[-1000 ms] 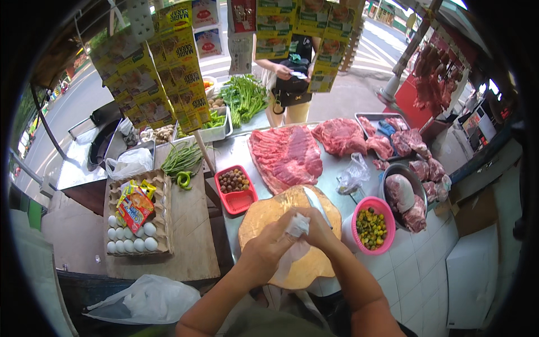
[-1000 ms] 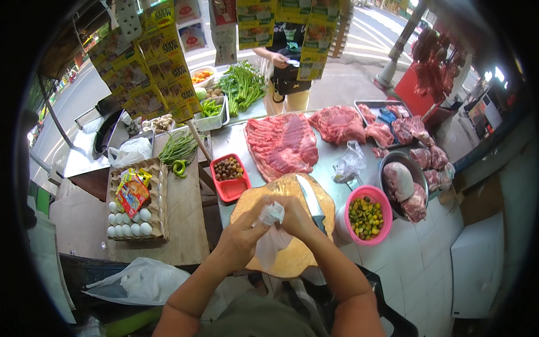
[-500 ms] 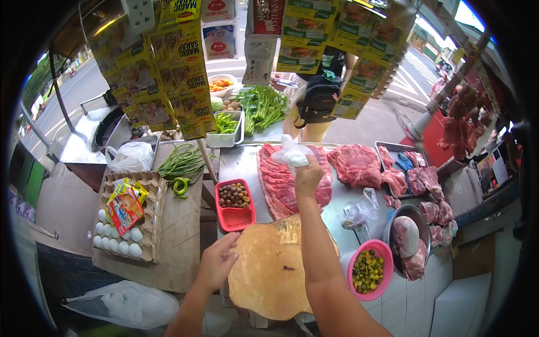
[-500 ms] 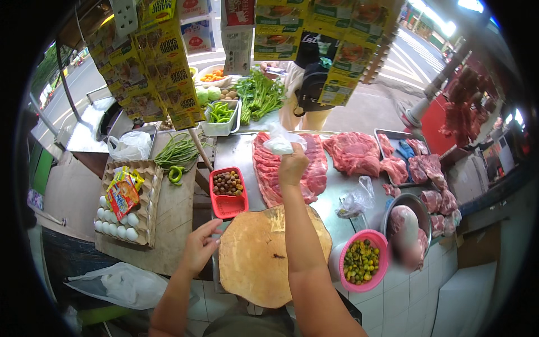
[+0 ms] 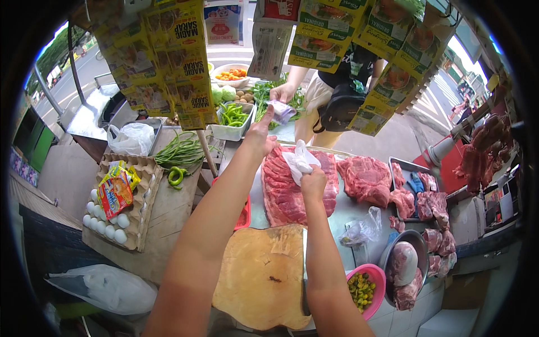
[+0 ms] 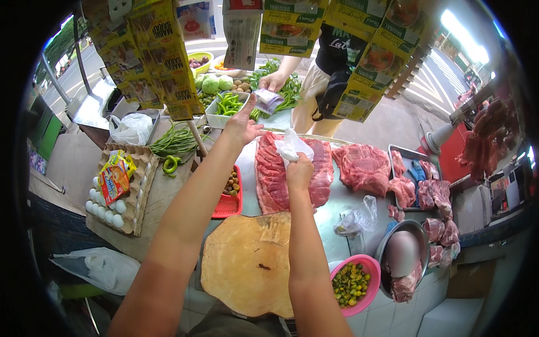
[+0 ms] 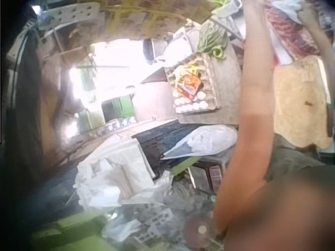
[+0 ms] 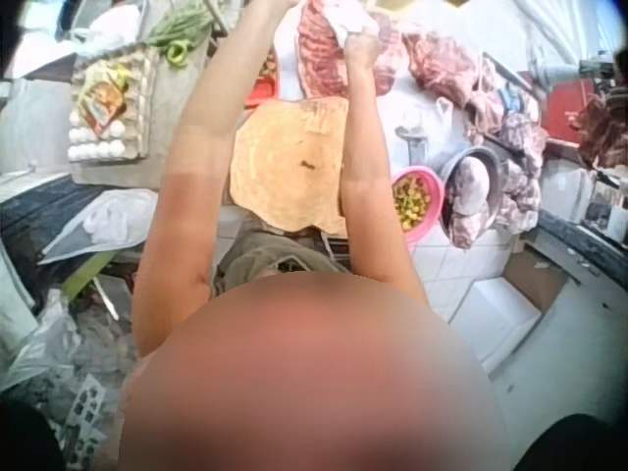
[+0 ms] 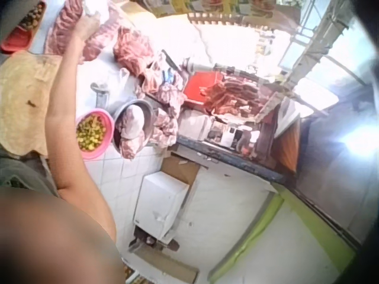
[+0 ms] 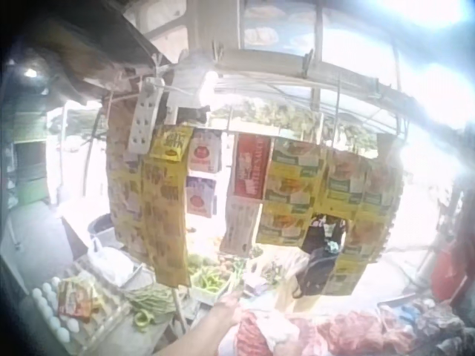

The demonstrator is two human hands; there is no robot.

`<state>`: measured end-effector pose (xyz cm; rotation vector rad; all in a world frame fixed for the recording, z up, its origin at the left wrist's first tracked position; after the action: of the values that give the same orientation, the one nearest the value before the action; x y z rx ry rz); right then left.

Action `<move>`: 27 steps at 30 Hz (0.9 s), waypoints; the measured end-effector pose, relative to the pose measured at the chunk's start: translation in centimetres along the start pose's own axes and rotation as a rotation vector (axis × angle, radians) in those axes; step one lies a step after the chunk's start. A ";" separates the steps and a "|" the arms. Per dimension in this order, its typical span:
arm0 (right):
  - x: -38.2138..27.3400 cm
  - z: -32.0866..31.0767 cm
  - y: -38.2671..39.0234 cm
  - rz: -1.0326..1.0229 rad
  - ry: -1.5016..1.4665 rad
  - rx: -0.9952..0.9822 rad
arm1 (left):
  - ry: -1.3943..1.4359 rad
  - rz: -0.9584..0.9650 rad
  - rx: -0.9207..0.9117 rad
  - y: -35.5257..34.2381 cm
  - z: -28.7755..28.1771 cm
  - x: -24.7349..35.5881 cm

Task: The person cuts a piece of pork on a wooden cutting board using a knife, places the cut pieces into a plastic bag, and hands the bag to a customer. The person then counts coins from a container and gives change to the customer.

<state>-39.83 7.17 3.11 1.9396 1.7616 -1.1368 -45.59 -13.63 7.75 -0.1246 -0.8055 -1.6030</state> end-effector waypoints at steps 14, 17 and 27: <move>-0.8 -3.0 1.9 0.064 0.338 -0.142 | 0.066 0.266 0.234 -1.6 -3.4 -2.6; 0.0 -3.2 2.2 0.032 0.350 -0.095 | 0.086 0.292 0.147 3.3 -5.7 -3.9; 2.2 -2.6 3.2 -0.462 0.631 0.049 | -0.170 0.155 0.123 27.6 -20.2 -13.7</move>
<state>-36.01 9.81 2.27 2.1362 2.6329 -0.7168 -10.32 -12.89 -2.73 -0.2317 -0.9999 -1.4059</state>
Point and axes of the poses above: each hand's wrist, its own y-axis away from the middle knuckle, its own z-axis out of the palm, x = y × z, the point moved 5 cm from there along -y, towards the middle knuckle, and after that the axes turned 7 degrees about y, right-handed, at the moved point
